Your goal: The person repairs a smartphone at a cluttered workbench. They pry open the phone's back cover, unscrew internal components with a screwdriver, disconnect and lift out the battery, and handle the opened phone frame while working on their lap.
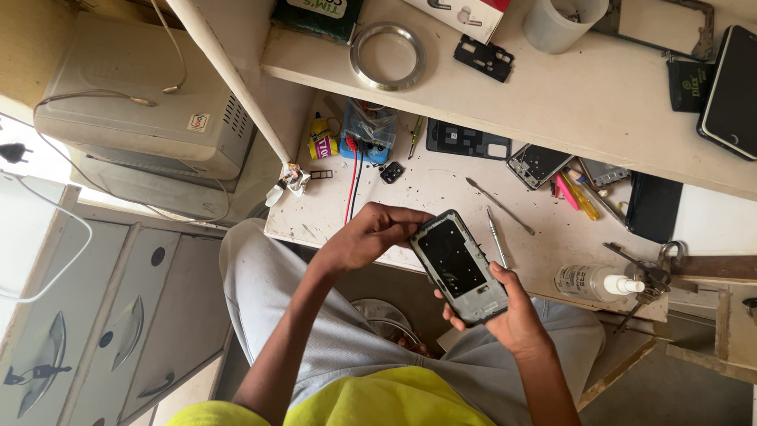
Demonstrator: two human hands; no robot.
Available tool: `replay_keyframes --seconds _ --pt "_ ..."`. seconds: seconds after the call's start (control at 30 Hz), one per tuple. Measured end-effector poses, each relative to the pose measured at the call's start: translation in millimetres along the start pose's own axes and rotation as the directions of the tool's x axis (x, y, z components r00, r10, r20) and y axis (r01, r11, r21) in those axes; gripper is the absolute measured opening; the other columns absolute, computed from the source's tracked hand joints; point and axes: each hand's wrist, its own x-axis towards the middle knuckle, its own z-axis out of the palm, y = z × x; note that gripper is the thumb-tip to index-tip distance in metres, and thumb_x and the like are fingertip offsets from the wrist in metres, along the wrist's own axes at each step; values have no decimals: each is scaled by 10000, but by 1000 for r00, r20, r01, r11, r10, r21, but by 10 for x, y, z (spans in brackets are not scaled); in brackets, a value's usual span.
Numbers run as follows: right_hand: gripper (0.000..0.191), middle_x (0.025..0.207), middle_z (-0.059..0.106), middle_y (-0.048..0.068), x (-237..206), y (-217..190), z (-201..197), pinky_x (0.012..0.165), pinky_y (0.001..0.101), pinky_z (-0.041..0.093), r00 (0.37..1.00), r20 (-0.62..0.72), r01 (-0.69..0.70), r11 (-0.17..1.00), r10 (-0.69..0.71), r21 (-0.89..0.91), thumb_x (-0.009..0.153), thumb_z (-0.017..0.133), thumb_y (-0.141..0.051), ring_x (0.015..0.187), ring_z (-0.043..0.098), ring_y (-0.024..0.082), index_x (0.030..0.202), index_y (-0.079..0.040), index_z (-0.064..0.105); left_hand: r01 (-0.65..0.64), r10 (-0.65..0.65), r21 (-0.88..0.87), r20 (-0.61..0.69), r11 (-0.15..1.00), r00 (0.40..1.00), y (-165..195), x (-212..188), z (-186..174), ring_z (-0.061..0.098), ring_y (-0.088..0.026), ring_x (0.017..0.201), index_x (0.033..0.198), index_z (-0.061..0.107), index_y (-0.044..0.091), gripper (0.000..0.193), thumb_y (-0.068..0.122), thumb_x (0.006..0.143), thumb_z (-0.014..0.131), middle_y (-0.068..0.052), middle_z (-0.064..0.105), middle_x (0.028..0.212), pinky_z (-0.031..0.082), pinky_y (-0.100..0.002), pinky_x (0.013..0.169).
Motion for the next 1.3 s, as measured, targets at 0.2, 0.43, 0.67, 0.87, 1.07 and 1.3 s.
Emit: replay_keyframes --seconds 0.2,0.43,0.67,0.87,1.07,1.3 --pt "664 978 722 320 20 26 -102 447 443 500 996 -9 -82 991 84 105 961 424 -518 652 700 375 1297 32 583 91 -87 -179 28 980 996 138 -106 -12 718 -203 1058 1444 588 -43 402 -1 1048 532 -176 727 1153 603 -370 1018" --pt "632 923 717 258 97 193 -145 394 387 456 999 19 -43 955 39 294 991 471 -573 598 674 334 1268 -20 603 -18 -46 -321 -191 947 980 190 -112 308 729 -205 1057 1379 611 -80 371 54 1036 571 -141 748 1195 605 -360 1019" --pt "513 890 715 217 34 336 -135 367 346 441 1000 -8 9 928 -6 372 1029 493 -526 587 680 304 1235 -71 611 -86 2 -212 -366 973 931 254 -171 577 688 -102 919 1248 685 -116 303 107 1055 614 -76 759 1046 598 -300 865" --pt "510 911 713 204 -7 340 -22 400 351 457 1000 -24 19 920 -10 391 1011 506 -531 603 672 296 1239 -86 605 -82 9 -150 -434 985 901 321 -147 682 661 -59 881 1266 685 -88 320 111 1035 588 -42 766 1023 572 -265 827" --pt "545 943 686 190 -95 290 147 444 359 463 991 -127 65 952 -28 299 986 515 -542 648 642 282 1253 -75 602 -33 -59 -174 -493 984 868 368 -115 758 677 -68 876 1274 693 -81 322 97 1023 600 -59 773 1018 579 -270 817" --pt "558 960 679 187 -180 233 284 481 368 473 985 -156 106 962 -67 253 992 496 -537 674 637 271 1275 -64 586 -105 -54 -312 -463 944 885 419 -203 934 668 -69 926 1420 585 -68 448 -10 977 560 -61 748 1171 586 -275 863"
